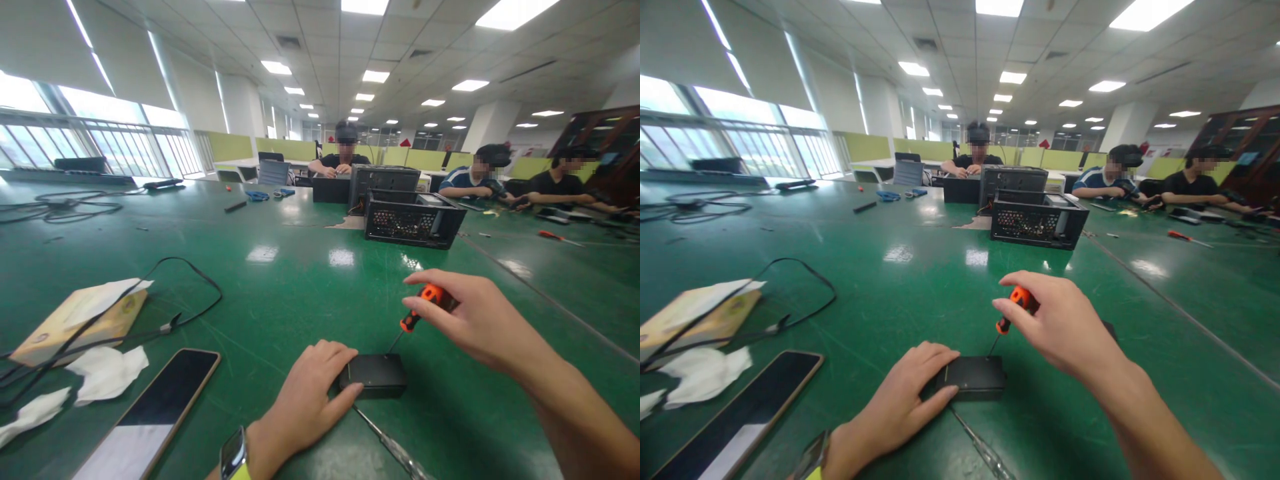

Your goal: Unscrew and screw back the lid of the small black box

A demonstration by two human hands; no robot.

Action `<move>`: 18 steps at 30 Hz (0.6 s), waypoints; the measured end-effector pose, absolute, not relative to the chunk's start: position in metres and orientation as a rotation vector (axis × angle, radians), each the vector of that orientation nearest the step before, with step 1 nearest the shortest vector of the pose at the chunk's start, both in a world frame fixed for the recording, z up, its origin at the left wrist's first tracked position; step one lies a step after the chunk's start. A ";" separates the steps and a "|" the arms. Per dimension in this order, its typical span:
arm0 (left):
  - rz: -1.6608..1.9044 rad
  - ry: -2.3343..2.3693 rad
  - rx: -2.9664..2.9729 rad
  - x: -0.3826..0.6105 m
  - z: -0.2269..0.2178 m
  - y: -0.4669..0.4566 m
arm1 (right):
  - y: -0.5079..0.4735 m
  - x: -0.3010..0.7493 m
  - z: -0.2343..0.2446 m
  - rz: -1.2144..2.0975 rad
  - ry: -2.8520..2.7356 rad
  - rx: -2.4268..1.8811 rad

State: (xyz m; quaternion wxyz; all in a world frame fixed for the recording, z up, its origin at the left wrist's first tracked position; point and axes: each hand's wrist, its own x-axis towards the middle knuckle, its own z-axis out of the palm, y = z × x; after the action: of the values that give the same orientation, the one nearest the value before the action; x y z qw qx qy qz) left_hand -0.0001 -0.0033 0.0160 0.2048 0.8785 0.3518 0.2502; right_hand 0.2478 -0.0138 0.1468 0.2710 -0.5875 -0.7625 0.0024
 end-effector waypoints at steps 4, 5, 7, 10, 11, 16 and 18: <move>0.687 0.944 2.462 -0.002 0.016 -0.002 | -0.017 0.253 0.143 0.131 -2.019 -1.580; 0.684 0.938 2.467 -0.002 0.017 -0.002 | -0.016 0.253 0.142 0.098 -2.010 -1.611; 0.674 0.933 2.473 -0.002 0.017 -0.002 | -0.014 0.254 0.140 -0.020 -1.976 -1.680; 0.666 0.929 2.475 -0.002 0.018 -0.001 | -0.012 0.257 0.139 -0.020 -1.991 -1.649; 0.670 0.927 2.475 -0.002 0.018 -0.001 | -0.013 0.259 0.140 0.025 -2.015 -1.612; 0.697 0.923 2.472 -0.002 0.018 -0.002 | -0.021 0.260 0.146 0.042 -1.920 -1.552; 0.701 0.926 2.461 -0.001 0.019 -0.002 | -0.024 0.255 0.148 0.087 -1.944 -1.512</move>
State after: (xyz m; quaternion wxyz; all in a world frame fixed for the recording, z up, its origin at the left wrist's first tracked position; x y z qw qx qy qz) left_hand -0.0014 -0.0023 0.0186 0.2087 0.8845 0.3326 0.2519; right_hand 0.2546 -0.0238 0.1482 0.3322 -0.5787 -0.7440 0.0335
